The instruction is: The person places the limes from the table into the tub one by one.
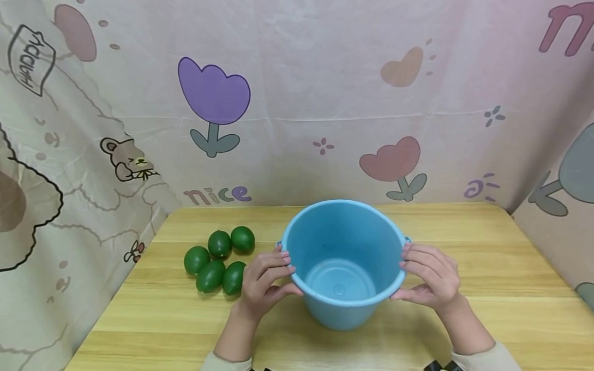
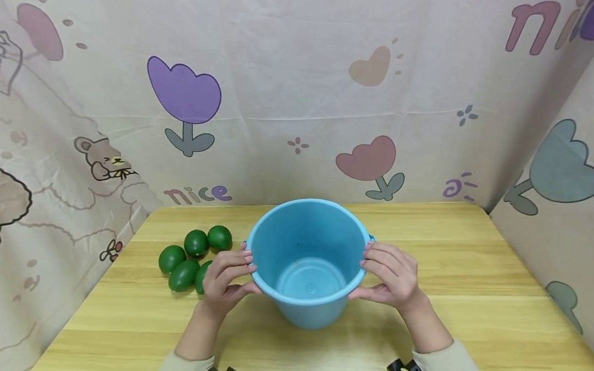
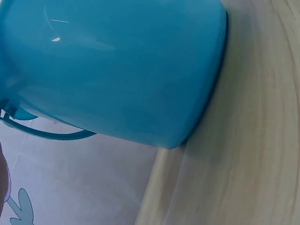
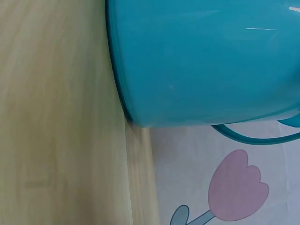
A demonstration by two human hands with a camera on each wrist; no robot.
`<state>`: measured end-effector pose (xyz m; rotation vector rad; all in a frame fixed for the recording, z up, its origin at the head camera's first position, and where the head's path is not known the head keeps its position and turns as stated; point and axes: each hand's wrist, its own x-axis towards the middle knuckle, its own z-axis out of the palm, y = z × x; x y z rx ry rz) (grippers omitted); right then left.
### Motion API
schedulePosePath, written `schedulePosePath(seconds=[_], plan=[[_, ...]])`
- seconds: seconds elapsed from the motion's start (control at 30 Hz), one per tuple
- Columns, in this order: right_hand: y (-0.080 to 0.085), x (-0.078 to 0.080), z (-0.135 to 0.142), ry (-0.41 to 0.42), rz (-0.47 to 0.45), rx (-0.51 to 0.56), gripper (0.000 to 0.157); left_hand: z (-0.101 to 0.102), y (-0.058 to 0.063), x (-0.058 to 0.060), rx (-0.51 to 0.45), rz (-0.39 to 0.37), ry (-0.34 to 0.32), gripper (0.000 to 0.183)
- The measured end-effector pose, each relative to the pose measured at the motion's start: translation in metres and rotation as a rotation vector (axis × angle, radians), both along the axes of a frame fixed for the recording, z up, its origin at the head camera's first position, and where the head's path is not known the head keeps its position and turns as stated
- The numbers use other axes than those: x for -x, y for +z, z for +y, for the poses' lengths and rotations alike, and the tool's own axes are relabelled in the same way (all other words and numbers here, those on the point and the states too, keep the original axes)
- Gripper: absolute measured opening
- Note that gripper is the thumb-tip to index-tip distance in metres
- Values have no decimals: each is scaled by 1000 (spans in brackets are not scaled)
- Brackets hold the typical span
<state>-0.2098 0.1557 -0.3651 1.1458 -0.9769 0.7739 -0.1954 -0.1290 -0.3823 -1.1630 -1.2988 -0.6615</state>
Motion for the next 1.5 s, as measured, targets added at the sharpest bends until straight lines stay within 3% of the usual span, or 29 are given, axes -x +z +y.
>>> schedulePosePath(seconds=[0.23, 0.43, 0.63, 0.83, 1.13, 1.5], plan=[[2, 1, 2, 13, -5, 3, 54, 6, -2, 1, -24, 23, 27, 41], [1, 0, 2, 14, -4, 10, 53, 1, -5, 2, 17, -16, -23, 39], [1, -1, 1, 13, -11, -3, 53, -8, 2, 2, 97, -41, -59, 39], [1, -1, -1, 16, -8, -14, 52, -16, 5, 3, 162, -17, -4, 42], [-1, -1, 1, 5, -12, -18, 52, -19, -2, 5, 147, -21, 72, 43], [1, -2, 0, 3, -11, -19, 52, -32, 4, -6, 205, -32, 222, 49]])
